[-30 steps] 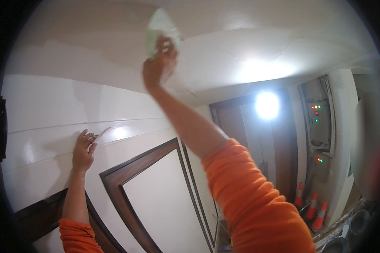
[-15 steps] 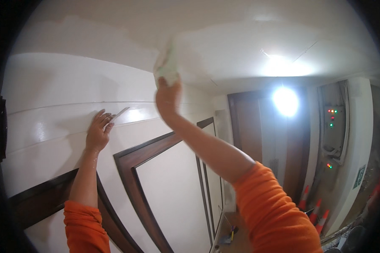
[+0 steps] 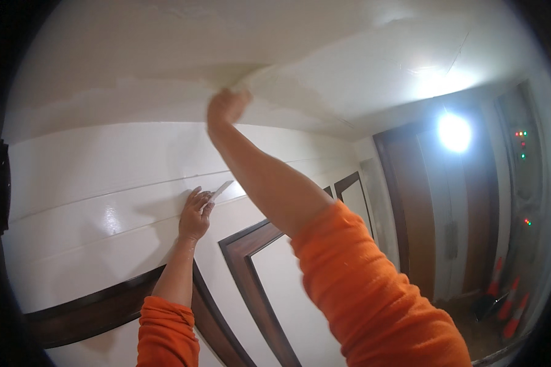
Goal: The person applies plaster to a ceiling using a trowel and hawk. They repeatedly scoop plaster from a bucket onto the hawk and spread it across the ceiling surface in smooth strokes.
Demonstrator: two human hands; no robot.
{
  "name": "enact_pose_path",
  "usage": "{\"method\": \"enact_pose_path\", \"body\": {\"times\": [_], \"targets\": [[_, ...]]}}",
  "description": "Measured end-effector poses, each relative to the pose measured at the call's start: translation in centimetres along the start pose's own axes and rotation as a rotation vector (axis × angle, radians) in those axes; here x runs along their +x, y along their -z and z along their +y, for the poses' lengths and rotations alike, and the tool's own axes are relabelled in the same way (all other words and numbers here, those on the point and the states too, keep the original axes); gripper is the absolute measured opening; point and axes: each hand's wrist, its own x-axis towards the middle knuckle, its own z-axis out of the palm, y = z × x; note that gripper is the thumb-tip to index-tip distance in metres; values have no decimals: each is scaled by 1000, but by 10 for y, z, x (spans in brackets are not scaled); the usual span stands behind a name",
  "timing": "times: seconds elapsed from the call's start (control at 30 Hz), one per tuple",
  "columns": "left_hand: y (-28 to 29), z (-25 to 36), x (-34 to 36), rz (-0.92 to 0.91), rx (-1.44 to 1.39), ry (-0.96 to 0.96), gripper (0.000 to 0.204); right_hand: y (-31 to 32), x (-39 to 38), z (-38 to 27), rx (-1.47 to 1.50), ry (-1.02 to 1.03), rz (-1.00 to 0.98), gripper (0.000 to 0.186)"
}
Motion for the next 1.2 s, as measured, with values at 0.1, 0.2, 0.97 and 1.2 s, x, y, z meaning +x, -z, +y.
{"method": "enact_pose_path", "body": {"times": [0.1,0.2,0.97,1.2], "targets": [[25,-32,-34,-20,99,82,26,47,-41,87,2074,-169,50,40],[33,-36,-42,-28,138,98,26,31,-129,92,3318,-493,25,47],[18,-34,-37,-23,127,78,27,9,-143,17,3807,-939,-143,24],[24,-35,-37,-55,155,134,27,17,-170,139,3957,-700,202,27]]}}
